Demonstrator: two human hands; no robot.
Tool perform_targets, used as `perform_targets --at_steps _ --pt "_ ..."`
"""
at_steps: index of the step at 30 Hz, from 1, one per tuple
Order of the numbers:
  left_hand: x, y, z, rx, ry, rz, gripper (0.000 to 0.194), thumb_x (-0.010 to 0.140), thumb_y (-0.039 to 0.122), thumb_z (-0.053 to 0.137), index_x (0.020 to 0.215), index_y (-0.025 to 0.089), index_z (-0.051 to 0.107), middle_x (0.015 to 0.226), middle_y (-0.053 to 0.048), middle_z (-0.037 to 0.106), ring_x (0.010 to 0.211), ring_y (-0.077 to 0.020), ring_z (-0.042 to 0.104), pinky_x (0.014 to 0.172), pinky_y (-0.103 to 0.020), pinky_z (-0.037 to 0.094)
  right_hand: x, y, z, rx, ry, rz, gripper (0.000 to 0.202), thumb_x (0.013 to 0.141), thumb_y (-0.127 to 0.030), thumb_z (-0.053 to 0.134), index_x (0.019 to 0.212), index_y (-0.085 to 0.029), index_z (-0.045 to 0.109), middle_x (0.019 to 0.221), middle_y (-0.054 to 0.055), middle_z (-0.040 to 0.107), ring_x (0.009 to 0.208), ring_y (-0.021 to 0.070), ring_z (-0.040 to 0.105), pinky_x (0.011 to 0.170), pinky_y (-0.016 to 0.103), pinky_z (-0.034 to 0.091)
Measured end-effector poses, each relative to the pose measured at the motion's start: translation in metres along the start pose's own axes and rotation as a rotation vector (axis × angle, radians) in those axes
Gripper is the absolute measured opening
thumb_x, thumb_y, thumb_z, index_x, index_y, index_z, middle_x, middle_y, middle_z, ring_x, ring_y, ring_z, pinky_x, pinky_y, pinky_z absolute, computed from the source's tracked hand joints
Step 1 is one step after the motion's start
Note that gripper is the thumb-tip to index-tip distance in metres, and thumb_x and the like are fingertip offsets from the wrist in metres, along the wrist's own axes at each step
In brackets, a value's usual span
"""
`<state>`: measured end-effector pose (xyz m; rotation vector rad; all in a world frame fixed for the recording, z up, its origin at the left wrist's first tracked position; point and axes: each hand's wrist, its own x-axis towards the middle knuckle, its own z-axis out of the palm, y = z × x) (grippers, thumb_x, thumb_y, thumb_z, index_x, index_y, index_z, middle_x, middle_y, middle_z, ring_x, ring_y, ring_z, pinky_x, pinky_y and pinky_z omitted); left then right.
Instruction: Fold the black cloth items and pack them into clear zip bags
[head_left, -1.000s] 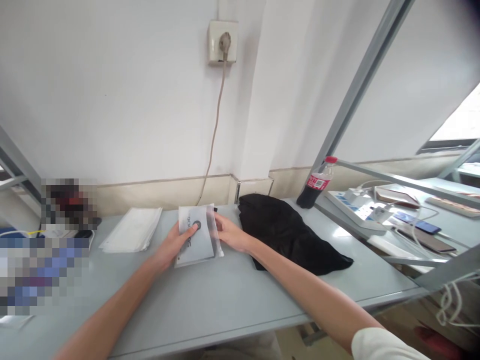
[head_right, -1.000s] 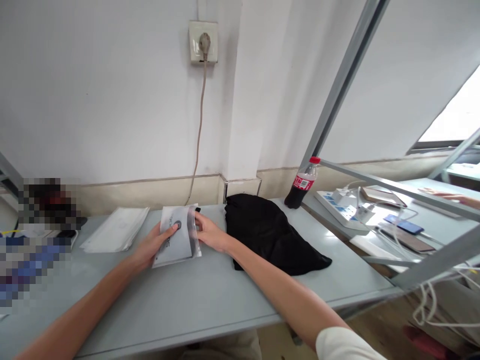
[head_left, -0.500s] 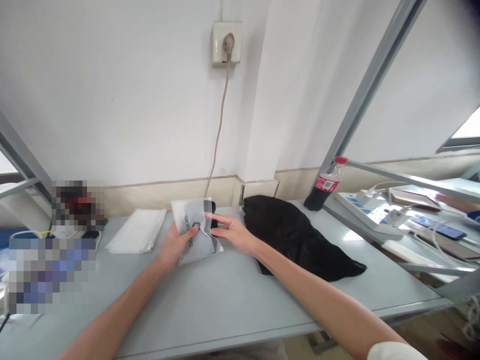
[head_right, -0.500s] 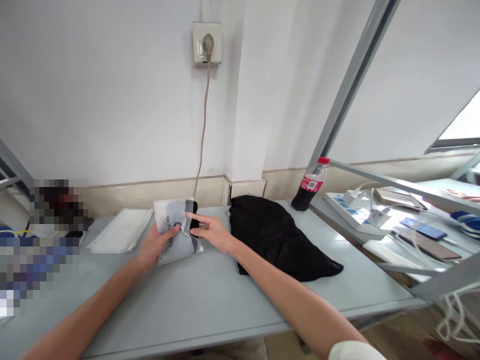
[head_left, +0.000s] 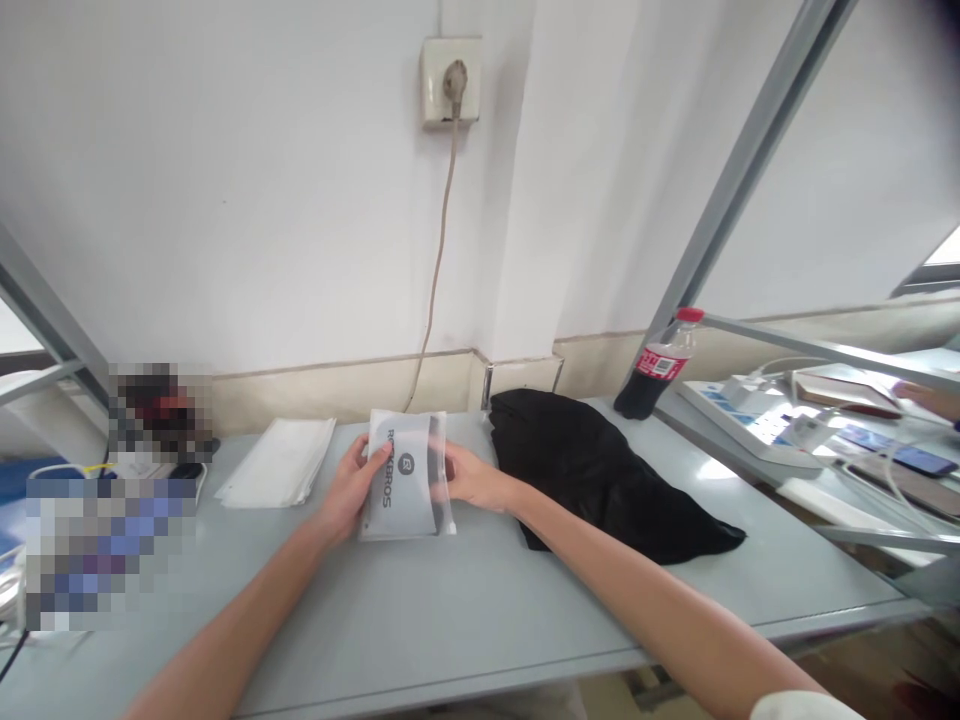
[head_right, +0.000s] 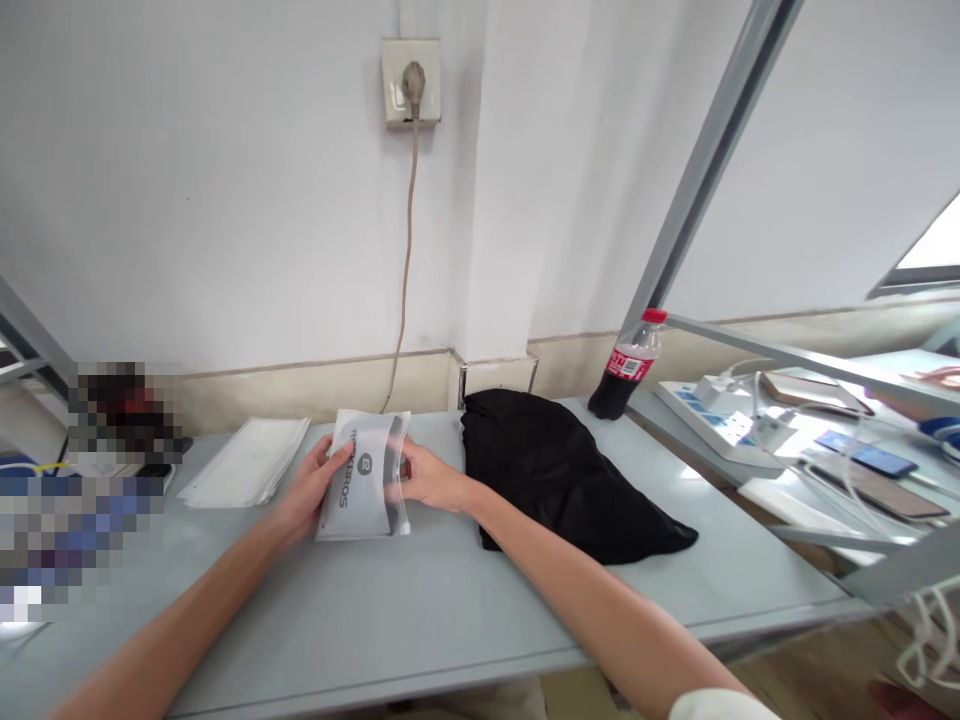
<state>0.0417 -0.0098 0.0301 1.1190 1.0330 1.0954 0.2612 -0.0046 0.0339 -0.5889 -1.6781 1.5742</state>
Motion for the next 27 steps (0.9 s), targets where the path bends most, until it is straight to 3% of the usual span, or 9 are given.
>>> perform_targets --at_steps 4,7,12,15,18,21,24,27 --pt "-0.005 0.001 0.001 0.043 -0.137 -0.062 0.057 0.083 0.06 0.082 0.12 0.02 0.067 0.111 -0.011 0.078 0.094 -0.025 0.075 0.08 -0.034 0.06 -0.002 0.003 -0.004 -0.024 -0.05 0.082 0.047 0.071 -0.043 0.09 0.11 -0.019 0.078 0.103 0.006 0.078 0.105 0.0278 0.073 0.102 0.045 0.055" --pt "-0.005 0.001 0.003 0.058 -0.052 -0.02 0.056 0.079 0.056 0.087 0.116 0.018 0.069 0.112 -0.013 0.078 0.096 -0.0263 0.076 0.083 -0.036 0.061 0.0 0.007 -0.004 -0.003 0.028 0.076 0.042 0.072 -0.046 0.089 0.104 -0.02 0.081 0.099 0.006 0.079 0.104 0.0292 0.074 0.102 0.049 0.055" --pt "0.005 -0.002 0.0 -0.019 0.107 0.044 0.058 0.078 0.055 0.087 0.119 0.019 0.068 0.116 -0.014 0.078 0.093 -0.0251 0.077 0.079 -0.035 0.063 0.007 0.013 -0.008 0.06 0.204 -0.068 0.037 0.076 -0.042 0.088 0.109 -0.027 0.083 0.143 0.006 0.065 0.116 0.0255 0.07 0.109 0.045 0.052" --pt "0.005 -0.001 -0.002 -0.056 0.153 0.05 0.059 0.078 0.054 0.088 0.121 0.019 0.068 0.118 -0.014 0.077 0.097 -0.0254 0.076 0.078 -0.033 0.062 0.008 0.013 -0.012 0.057 0.223 -0.02 0.052 0.075 -0.042 0.089 0.124 -0.029 0.078 0.15 0.007 0.06 0.105 0.0241 0.073 0.099 0.045 0.057" --pt "-0.002 0.002 -0.002 -0.056 -0.033 -0.092 0.058 0.08 0.054 0.087 0.123 0.019 0.069 0.119 -0.014 0.077 0.098 -0.0256 0.076 0.077 -0.032 0.062 0.006 0.01 -0.01 0.031 0.125 -0.003 0.083 0.07 -0.039 0.094 0.146 -0.029 0.062 0.139 0.009 0.068 0.111 0.0291 0.071 0.1 0.046 0.058" --pt "-0.006 0.003 -0.001 -0.033 -0.167 -0.175 0.053 0.082 0.053 0.086 0.119 0.018 0.071 0.119 -0.014 0.076 0.097 -0.0242 0.075 0.077 -0.03 0.061 0.003 0.004 -0.004 -0.013 0.052 -0.039 0.094 0.07 -0.039 0.095 0.153 -0.029 0.053 0.139 0.008 0.068 0.124 0.0316 0.065 0.104 0.044 0.056" --pt "-0.005 0.002 0.0 -0.05 -0.071 -0.12 0.05 0.083 0.055 0.085 0.114 0.018 0.072 0.116 -0.013 0.077 0.091 -0.0224 0.074 0.074 -0.03 0.06 0.001 -0.001 -0.003 -0.018 0.023 -0.024 0.096 0.069 -0.04 0.095 0.154 -0.029 0.051 0.139 0.008 0.068 0.124 0.0309 0.065 0.105 0.044 0.055" --pt "-0.004 0.0 0.001 -0.083 -0.023 -0.09 0.049 0.082 0.054 0.085 0.113 0.018 0.071 0.107 -0.011 0.079 0.085 -0.0216 0.074 0.072 -0.03 0.06 0.0 -0.003 -0.006 -0.017 -0.023 0.036 0.09 0.067 -0.043 0.096 0.147 -0.026 0.059 0.129 0.008 0.073 0.116 0.0305 0.069 0.104 0.045 0.055"
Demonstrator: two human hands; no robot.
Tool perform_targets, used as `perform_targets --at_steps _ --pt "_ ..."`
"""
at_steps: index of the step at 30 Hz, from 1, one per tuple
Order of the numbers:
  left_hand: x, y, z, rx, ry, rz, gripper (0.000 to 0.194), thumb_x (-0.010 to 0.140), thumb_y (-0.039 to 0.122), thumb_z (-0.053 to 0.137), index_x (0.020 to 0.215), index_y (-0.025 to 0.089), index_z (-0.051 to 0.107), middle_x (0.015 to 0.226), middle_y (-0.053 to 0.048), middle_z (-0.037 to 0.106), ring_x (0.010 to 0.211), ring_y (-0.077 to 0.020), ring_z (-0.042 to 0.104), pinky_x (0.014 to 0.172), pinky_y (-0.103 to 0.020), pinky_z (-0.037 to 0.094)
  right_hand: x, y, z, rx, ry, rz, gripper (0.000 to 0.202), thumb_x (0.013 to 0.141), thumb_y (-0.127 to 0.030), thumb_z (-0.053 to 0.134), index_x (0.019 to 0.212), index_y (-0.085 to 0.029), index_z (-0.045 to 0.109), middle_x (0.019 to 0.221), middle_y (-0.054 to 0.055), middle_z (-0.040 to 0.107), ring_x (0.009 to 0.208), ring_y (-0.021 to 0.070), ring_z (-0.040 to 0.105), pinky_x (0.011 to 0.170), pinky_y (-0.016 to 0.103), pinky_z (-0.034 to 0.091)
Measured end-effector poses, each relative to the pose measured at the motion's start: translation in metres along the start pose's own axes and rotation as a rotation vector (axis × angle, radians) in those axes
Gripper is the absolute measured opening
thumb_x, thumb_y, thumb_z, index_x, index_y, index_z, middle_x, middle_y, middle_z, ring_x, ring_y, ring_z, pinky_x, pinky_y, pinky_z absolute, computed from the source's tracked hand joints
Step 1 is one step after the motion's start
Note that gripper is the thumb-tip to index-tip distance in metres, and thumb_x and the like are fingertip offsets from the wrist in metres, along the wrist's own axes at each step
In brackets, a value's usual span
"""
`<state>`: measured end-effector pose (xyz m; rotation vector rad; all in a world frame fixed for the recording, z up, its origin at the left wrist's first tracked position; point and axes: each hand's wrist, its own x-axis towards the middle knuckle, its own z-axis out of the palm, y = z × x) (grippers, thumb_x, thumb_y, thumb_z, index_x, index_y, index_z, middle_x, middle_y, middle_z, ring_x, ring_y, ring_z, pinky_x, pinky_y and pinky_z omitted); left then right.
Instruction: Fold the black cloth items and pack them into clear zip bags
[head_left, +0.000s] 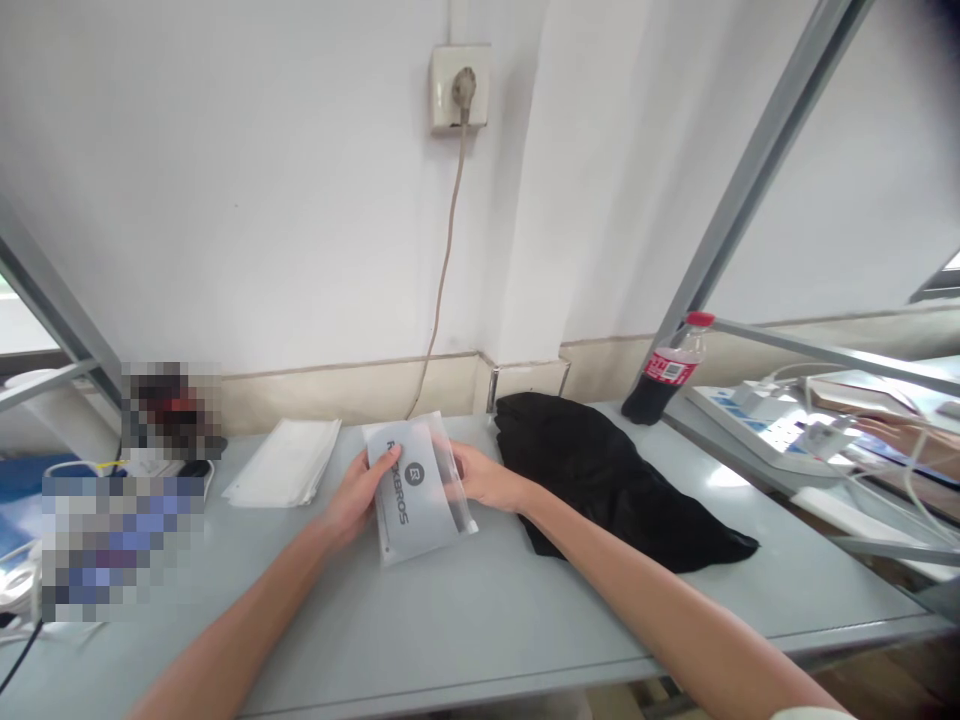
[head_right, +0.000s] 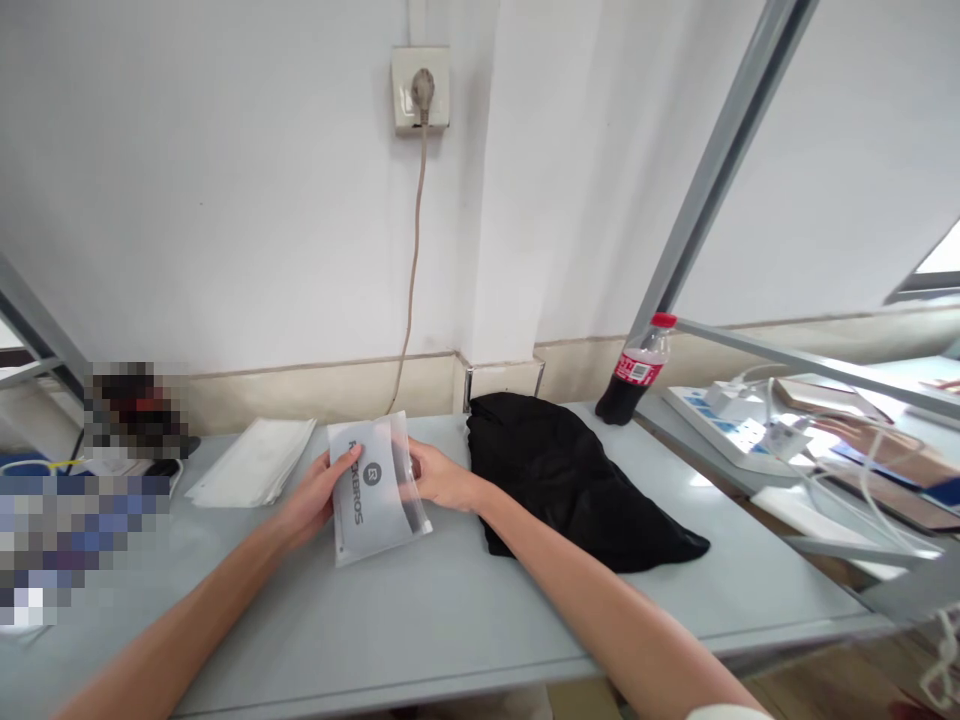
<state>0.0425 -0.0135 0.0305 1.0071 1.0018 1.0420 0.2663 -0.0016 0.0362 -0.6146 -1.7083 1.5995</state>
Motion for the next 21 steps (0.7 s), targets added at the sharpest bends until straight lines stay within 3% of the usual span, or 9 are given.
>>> perform_targets --at_steps 3,7,10,12,14,18,21 --pt "0.002 -0.002 0.0 0.006 -0.043 0.01 0.046 0.081 0.049 0.088 0.11 0.017 0.073 0.101 -0.011 0.079 0.085 -0.0224 0.075 0.072 -0.031 0.06 0.001 0.003 -0.005 -0.005 0.093 0.047 0.069 0.072 -0.053 0.09 0.131 -0.022 0.072 0.115 0.009 0.078 0.106 0.0317 0.072 0.099 0.049 0.056" --pt "0.009 -0.001 -0.002 -0.155 0.138 0.161 0.042 0.08 0.041 0.09 0.11 0.018 0.073 0.108 -0.009 0.079 0.09 -0.0205 0.074 0.075 -0.029 0.061 0.006 0.008 -0.014 -0.011 0.418 -0.035 0.057 0.087 -0.069 0.069 0.119 -0.023 0.077 0.118 0.01 0.077 0.111 0.0307 0.07 0.101 0.048 0.053" --pt "0.013 0.004 -0.006 -0.307 0.204 0.231 0.035 0.081 0.033 0.089 0.108 0.017 0.073 0.114 -0.009 0.077 0.097 -0.0202 0.072 0.08 -0.028 0.061 0.009 0.014 -0.018 -0.134 0.389 -0.079 0.055 0.08 -0.059 0.083 0.122 -0.025 0.072 0.128 0.008 0.071 0.111 0.0272 0.068 0.101 0.043 0.052" --pt "0.014 0.009 -0.009 -0.347 0.21 0.232 0.031 0.081 0.03 0.088 0.106 0.016 0.074 0.115 -0.009 0.077 0.098 -0.0206 0.072 0.081 -0.028 0.061 0.01 0.018 -0.02 -0.143 0.304 -0.03 0.055 0.073 -0.051 0.09 0.116 -0.025 0.069 0.12 0.006 0.071 0.095 0.024 0.07 0.09 0.041 0.055" --pt "0.015 0.013 -0.014 -0.345 0.19 0.215 0.03 0.081 0.027 0.087 0.105 0.015 0.074 0.115 -0.009 0.077 0.099 -0.0207 0.071 0.081 -0.028 0.06 0.011 0.022 -0.021 -0.074 0.268 0.015 0.046 0.074 -0.049 0.088 0.107 -0.024 0.067 0.106 0.003 0.071 0.082 0.0214 0.068 0.082 0.04 0.056" --pt "0.02 0.023 -0.032 -0.258 0.116 0.119 0.021 0.085 0.031 0.08 0.096 0.014 0.074 0.096 -0.009 0.077 0.083 -0.0195 0.07 0.072 -0.029 0.059 0.013 0.023 -0.031 0.002 0.502 -0.048 0.027 0.077 -0.039 0.079 0.094 -0.024 0.064 0.09 -0.001 0.065 0.085 0.0196 0.062 0.08 0.033 0.051" --pt "0.02 0.03 -0.04 -0.126 -0.011 0.031 0.032 0.09 0.046 0.072 0.1 0.016 0.072 0.093 -0.009 0.075 0.074 -0.02 0.069 0.067 -0.031 0.058 0.011 0.019 -0.041 -0.062 0.619 -0.082 0.018 0.077 -0.03 0.07 0.093 -0.025 0.064 0.085 -0.003 0.059 0.081 0.0168 0.055 0.071 0.027 0.043"
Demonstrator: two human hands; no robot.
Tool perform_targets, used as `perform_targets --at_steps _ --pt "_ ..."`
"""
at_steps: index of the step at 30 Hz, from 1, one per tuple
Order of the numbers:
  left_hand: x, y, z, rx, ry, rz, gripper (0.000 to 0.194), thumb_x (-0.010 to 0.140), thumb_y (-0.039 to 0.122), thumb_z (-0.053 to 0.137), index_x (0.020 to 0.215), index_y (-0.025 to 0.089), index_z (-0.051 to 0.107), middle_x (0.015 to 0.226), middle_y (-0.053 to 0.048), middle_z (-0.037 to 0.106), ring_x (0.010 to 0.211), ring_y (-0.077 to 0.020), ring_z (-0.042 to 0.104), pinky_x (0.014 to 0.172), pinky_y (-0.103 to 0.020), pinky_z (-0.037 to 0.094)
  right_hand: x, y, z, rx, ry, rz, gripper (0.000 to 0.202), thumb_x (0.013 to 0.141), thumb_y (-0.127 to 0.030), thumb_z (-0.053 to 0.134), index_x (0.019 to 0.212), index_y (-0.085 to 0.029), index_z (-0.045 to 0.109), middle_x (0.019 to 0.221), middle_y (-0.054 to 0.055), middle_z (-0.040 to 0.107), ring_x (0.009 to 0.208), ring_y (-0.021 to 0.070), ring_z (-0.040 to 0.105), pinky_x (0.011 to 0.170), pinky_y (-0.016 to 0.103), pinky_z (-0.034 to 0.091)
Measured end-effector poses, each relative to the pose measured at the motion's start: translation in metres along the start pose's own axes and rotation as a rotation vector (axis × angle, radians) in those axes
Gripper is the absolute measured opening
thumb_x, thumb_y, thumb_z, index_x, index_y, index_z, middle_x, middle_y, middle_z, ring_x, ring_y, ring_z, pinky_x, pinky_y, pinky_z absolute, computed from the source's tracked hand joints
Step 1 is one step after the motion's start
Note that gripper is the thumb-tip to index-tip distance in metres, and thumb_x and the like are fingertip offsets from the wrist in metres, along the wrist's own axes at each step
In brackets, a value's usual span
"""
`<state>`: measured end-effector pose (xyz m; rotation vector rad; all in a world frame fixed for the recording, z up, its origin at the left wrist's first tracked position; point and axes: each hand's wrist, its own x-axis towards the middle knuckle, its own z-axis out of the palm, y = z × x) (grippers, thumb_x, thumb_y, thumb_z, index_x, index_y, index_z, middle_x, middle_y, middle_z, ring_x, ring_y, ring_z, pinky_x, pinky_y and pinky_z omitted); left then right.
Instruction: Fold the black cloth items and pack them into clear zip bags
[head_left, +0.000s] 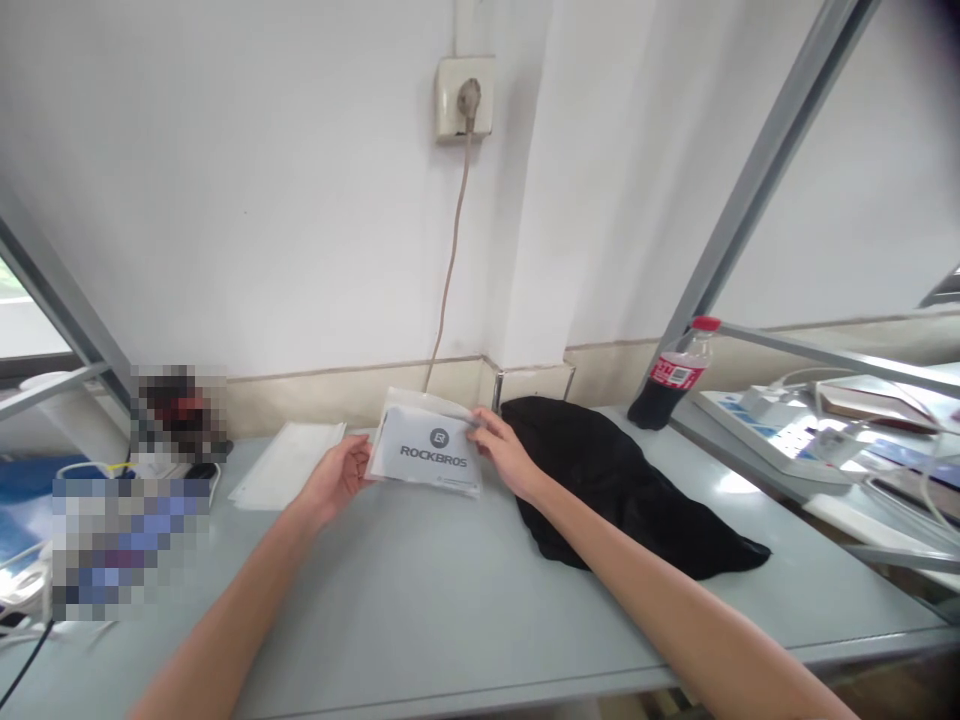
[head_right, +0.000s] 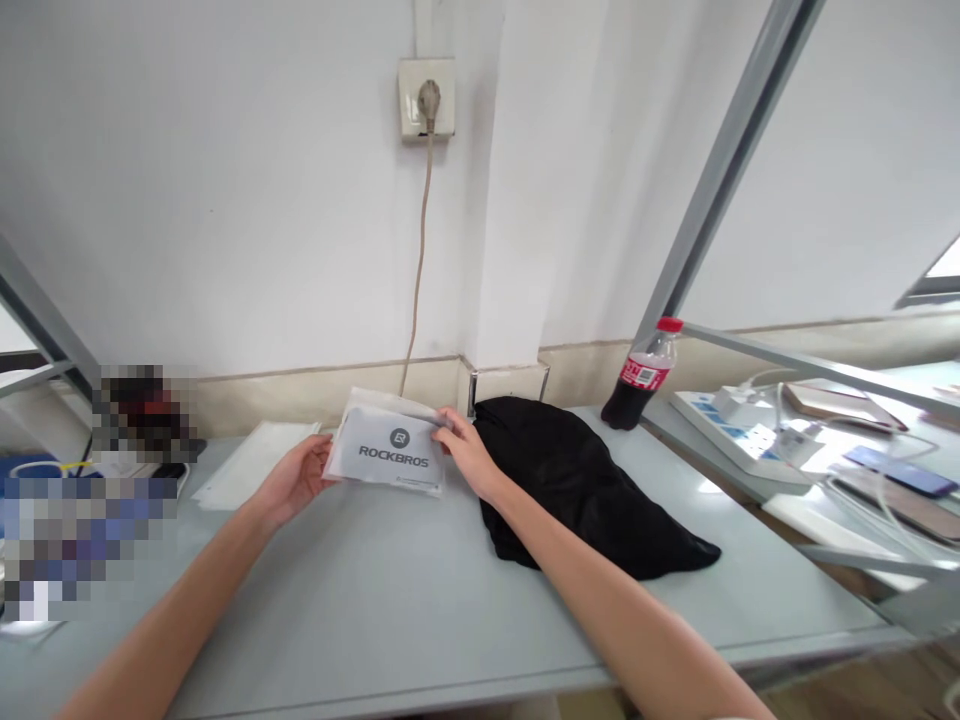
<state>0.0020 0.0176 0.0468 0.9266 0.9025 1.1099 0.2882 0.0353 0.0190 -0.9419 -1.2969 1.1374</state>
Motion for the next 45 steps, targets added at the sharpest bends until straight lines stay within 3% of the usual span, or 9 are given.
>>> perform_targets --at_steps 6,9,12,18,25,29,35,39,45 --pt "-0.016 0.004 0.011 0.423 -0.066 0.186 0.07 0.085 0.061 0.077 0.144 0.033 0.048 0.105 -0.004 0.071 0.082 -0.0214 0.069 0.065 -0.028 0.053 -0.003 -0.012 -0.006 -0.143 -0.266 0.03 0.029 0.08 -0.029 0.068 0.109 -0.027 0.069 0.095 -0.002 0.061 0.076 0.015 0.051 0.067 0.027 0.039" --pt "-0.016 0.001 0.011 0.619 -0.139 0.191 0.049 0.081 0.06 0.081 0.108 0.024 0.06 0.09 -0.002 0.066 0.076 -0.0195 0.064 0.063 -0.026 0.045 -0.005 -0.015 -0.008 -0.18 -0.33 0.005 0.029 0.081 -0.03 0.07 0.11 -0.026 0.069 0.094 -0.001 0.062 0.071 0.0137 0.049 0.063 0.026 0.037" --pt "-0.012 -0.002 0.005 0.822 -0.204 0.19 0.055 0.083 0.063 0.077 0.071 0.021 0.044 0.067 0.004 0.046 0.062 -0.0131 0.045 0.057 -0.025 0.029 -0.003 -0.015 -0.013 -0.234 -0.4 0.006 0.022 0.084 -0.036 0.071 0.102 -0.024 0.067 0.077 -0.005 0.054 0.062 0.0126 0.042 0.058 0.026 0.032" --pt "-0.008 -0.015 0.003 1.068 -0.09 0.335 0.062 0.085 0.065 0.071 0.062 0.022 0.031 0.063 0.005 0.031 0.061 -0.0135 0.03 0.058 -0.028 0.021 0.001 -0.008 -0.024 -0.441 -0.617 0.022 0.049 0.091 -0.057 0.066 0.062 -0.022 0.051 0.059 -0.006 0.04 0.057 0.0127 0.038 0.057 0.027 0.028" --pt "-0.014 -0.028 0.021 0.87 0.332 0.605 0.035 0.093 0.058 0.065 0.085 0.025 0.056 0.068 0.004 0.042 0.065 -0.0165 0.041 0.062 -0.027 0.035 0.001 -0.001 -0.01 -0.131 -0.211 0.018 0.049 0.081 -0.063 0.078 0.106 -0.023 0.063 0.097 0.0 0.061 0.081 0.0162 0.057 0.068 0.026 0.043" --pt "-0.016 -0.022 0.021 0.744 0.076 0.428 0.05 0.094 0.052 0.065 0.137 0.026 0.055 0.069 0.006 0.047 0.058 -0.0151 0.044 0.057 -0.026 0.034 0.002 0.007 -0.01 -0.076 -0.223 0.151 0.046 0.081 -0.063 0.076 0.085 -0.021 0.058 0.076 -0.004 0.054 0.069 0.0138 0.05 0.062 0.026 0.037" --pt "-0.021 -0.005 0.01 0.635 -0.4 -0.136 0.071 0.087 0.044 0.075 0.15 0.025 0.05 0.084 -0.002 0.071 0.075 -0.0209 0.066 0.067 -0.027 0.045 -0.003 0.0 -0.009 -0.204 -0.317 0.124 0.041 0.087 -0.061 0.07 0.085 -0.022 0.059 0.077 -0.005 0.053 0.069 0.0143 0.049 0.064 0.027 0.037" --pt "-0.024 -0.013 0.014 0.667 -0.424 -0.099 0.06 0.089 0.053 0.074 0.141 0.027 0.059 0.101 -0.006 0.073 0.075 -0.0193 0.066 0.063 -0.026 0.043 -0.012 -0.007 0.004 -0.237 -0.467 0.072 0.047 0.087 -0.066 0.07 0.083 -0.021 0.058 0.074 -0.005 0.051 0.068 0.0143 0.047 0.065 0.028 0.037" --pt "-0.023 -0.028 0.028 0.673 -0.483 0.019 0.042 0.094 0.06 0.065 0.101 0.019 0.067 0.087 -0.004 0.067 0.074 -0.018 0.059 0.069 -0.028 0.045 -0.02 -0.012 0.018 -0.165 -0.508 0.041 0.047 0.086 -0.067 0.072 0.085 -0.022 0.058 0.078 -0.003 0.055 0.071 0.0149 0.05 0.066 0.028 0.039"
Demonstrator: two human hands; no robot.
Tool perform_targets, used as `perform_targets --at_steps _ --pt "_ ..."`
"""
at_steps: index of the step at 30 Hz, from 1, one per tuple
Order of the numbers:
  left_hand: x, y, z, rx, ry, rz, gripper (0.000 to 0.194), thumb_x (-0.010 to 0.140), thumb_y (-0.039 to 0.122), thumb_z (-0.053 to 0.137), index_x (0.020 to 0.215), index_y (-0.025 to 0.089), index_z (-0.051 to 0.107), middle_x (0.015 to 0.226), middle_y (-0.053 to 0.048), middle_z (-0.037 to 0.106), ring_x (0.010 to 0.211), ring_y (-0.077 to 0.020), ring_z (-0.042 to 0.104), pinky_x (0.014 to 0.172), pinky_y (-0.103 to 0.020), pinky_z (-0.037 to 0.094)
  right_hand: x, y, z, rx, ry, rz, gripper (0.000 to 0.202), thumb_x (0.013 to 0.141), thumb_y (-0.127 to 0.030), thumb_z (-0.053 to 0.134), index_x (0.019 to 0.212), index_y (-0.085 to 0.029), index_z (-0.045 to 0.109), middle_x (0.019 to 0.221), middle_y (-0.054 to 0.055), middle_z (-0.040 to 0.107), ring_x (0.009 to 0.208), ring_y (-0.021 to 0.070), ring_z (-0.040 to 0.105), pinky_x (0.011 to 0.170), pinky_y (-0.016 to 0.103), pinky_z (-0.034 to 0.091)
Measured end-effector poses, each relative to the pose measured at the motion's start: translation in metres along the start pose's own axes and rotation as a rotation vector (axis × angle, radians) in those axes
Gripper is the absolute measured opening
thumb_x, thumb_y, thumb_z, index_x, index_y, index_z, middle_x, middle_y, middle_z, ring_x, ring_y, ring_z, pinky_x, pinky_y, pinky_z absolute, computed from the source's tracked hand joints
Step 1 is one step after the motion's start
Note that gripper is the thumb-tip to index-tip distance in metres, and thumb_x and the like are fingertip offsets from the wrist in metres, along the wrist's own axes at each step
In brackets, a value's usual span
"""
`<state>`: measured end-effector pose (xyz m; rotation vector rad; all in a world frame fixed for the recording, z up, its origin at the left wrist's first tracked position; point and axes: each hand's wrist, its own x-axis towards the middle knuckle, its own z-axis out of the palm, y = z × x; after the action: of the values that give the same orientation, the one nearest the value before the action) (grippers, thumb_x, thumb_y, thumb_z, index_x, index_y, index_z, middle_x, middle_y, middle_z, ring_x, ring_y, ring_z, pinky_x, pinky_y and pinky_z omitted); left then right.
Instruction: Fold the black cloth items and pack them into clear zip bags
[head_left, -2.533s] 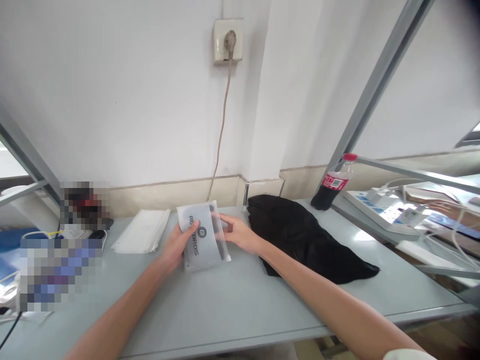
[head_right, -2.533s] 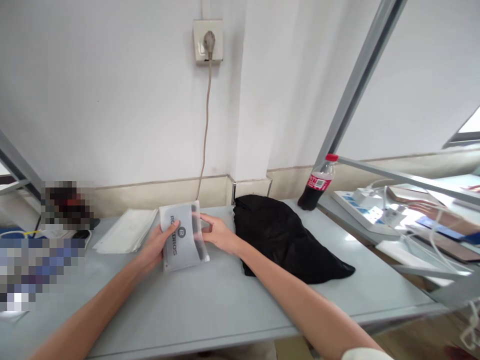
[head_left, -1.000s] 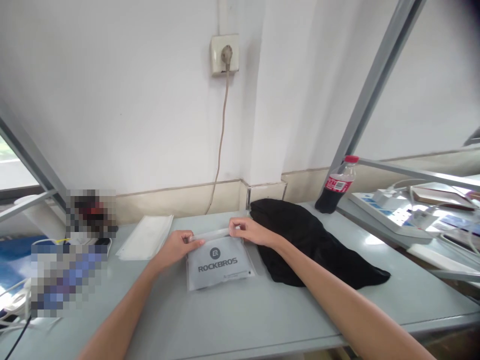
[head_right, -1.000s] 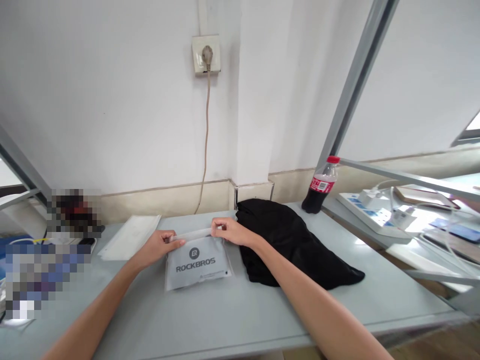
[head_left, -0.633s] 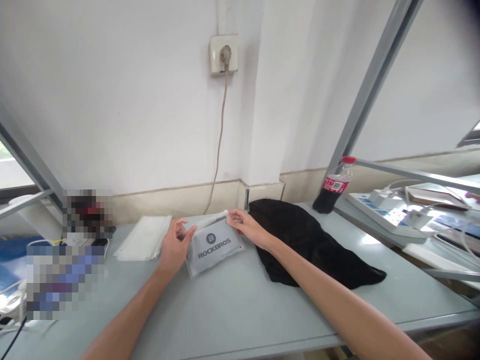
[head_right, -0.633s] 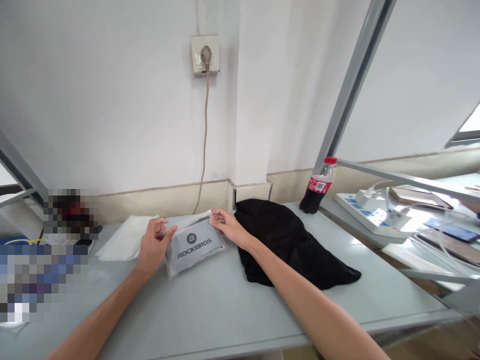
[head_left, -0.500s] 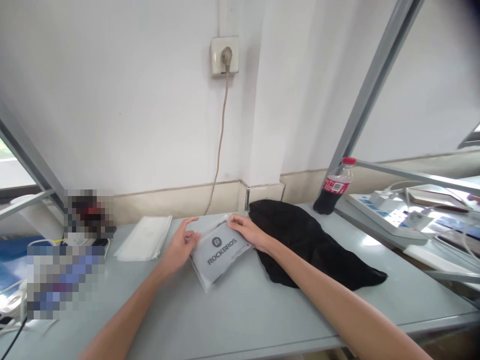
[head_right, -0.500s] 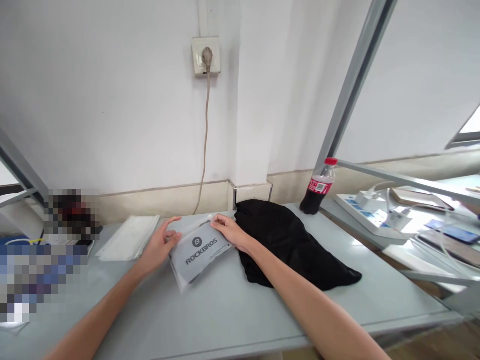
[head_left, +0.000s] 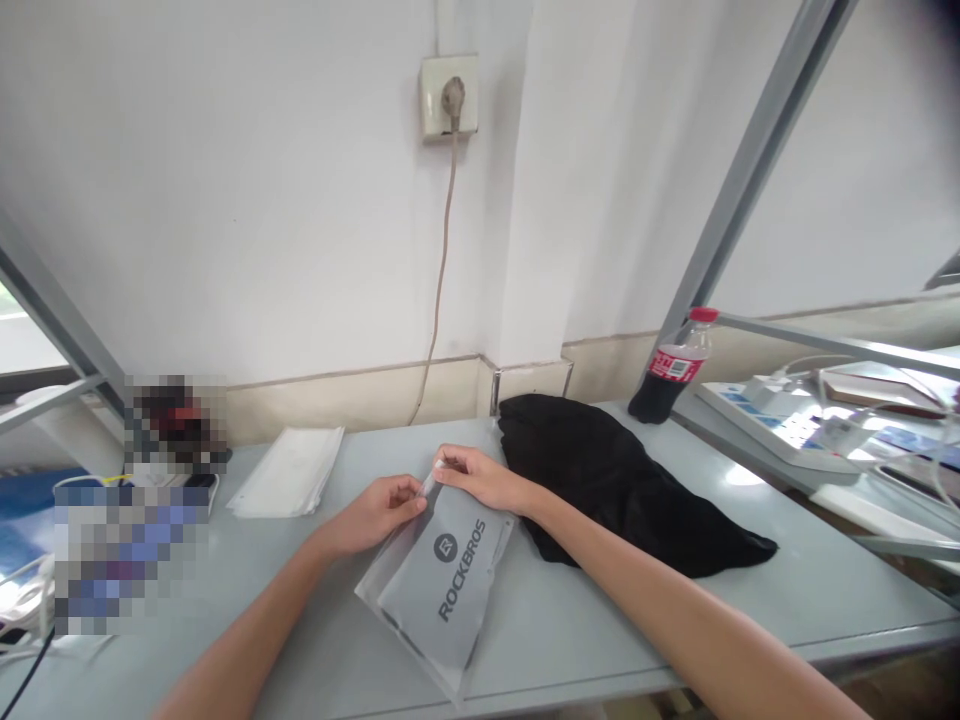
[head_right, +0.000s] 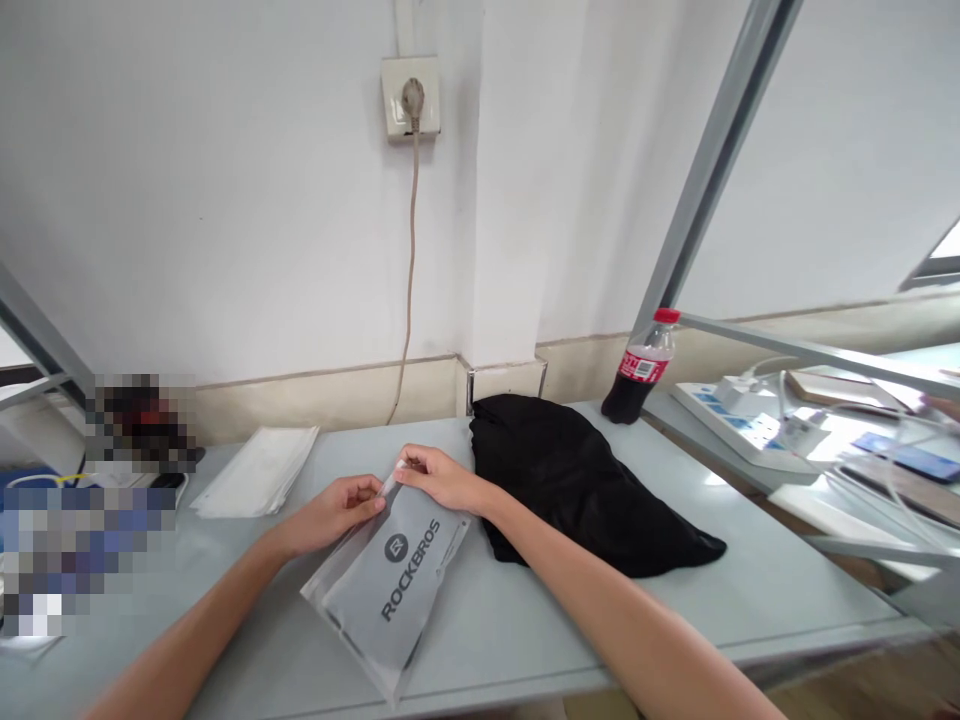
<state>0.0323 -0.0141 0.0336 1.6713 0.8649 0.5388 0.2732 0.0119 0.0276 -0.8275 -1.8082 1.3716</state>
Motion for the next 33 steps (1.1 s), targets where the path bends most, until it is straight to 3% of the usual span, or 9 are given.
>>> perform_targets --at_steps 5,9,14,19,27,33 --pt "-0.001 0.005 0.006 0.078 0.112 0.051 0.043 0.099 0.063 0.055 0.099 0.02 0.063 0.087 -0.003 0.063 0.076 -0.0176 0.054 0.068 -0.027 0.043 0.0 0.002 -0.001 -0.002 -0.027 0.119 0.043 0.084 -0.063 0.075 0.085 -0.021 0.063 0.078 -0.001 0.059 0.071 0.0164 0.053 0.063 0.028 0.042" --pt "-0.001 0.004 0.007 0.068 0.095 0.036 0.041 0.097 0.062 0.06 0.097 0.021 0.06 0.087 -0.001 0.06 0.074 -0.0167 0.052 0.065 -0.026 0.04 0.002 0.006 0.006 -0.046 0.047 0.059 0.035 0.086 -0.054 0.074 0.081 -0.022 0.062 0.075 -0.003 0.056 0.07 0.0155 0.05 0.062 0.027 0.039" --pt "0.0 0.002 0.006 0.073 0.049 0.025 0.041 0.099 0.061 0.055 0.094 0.021 0.058 0.08 0.001 0.053 0.069 -0.0154 0.046 0.062 -0.026 0.037 0.002 0.004 0.012 -0.036 0.033 0.09 0.031 0.09 -0.052 0.069 0.081 -0.022 0.063 0.072 -0.003 0.055 0.068 0.0155 0.049 0.061 0.027 0.037" --pt "-0.002 0.004 0.011 0.197 0.104 0.071 0.039 0.103 0.057 0.048 0.095 0.021 0.062 0.083 0.0 0.057 0.074 -0.0175 0.049 0.068 -0.027 0.041 0.001 0.005 0.009 -0.06 0.017 0.114 0.018 0.09 -0.039 0.065 0.084 -0.022 0.065 0.078 -0.003 0.058 0.075 0.0161 0.051 0.069 0.027 0.04" --pt "0.003 -0.002 0.01 0.275 0.169 0.065 0.036 0.104 0.054 0.046 0.09 0.023 0.058 0.078 0.001 0.057 0.073 -0.0184 0.051 0.067 -0.028 0.04 0.004 0.014 0.009 -0.053 0.017 0.128 0.036 0.09 -0.057 0.068 0.088 -0.021 0.064 0.081 -0.002 0.059 0.076 0.0167 0.052 0.067 0.028 0.042" --pt "0.009 -0.006 0.007 0.253 0.267 0.058 0.04 0.102 0.06 0.047 0.095 0.023 0.059 0.075 0.001 0.06 0.07 -0.0186 0.054 0.065 -0.027 0.04 0.012 0.016 -0.002 -0.084 0.067 0.101 0.042 0.087 -0.06 0.071 0.078 -0.022 0.056 0.073 -0.004 0.05 0.069 0.0145 0.045 0.063 0.026 0.036"
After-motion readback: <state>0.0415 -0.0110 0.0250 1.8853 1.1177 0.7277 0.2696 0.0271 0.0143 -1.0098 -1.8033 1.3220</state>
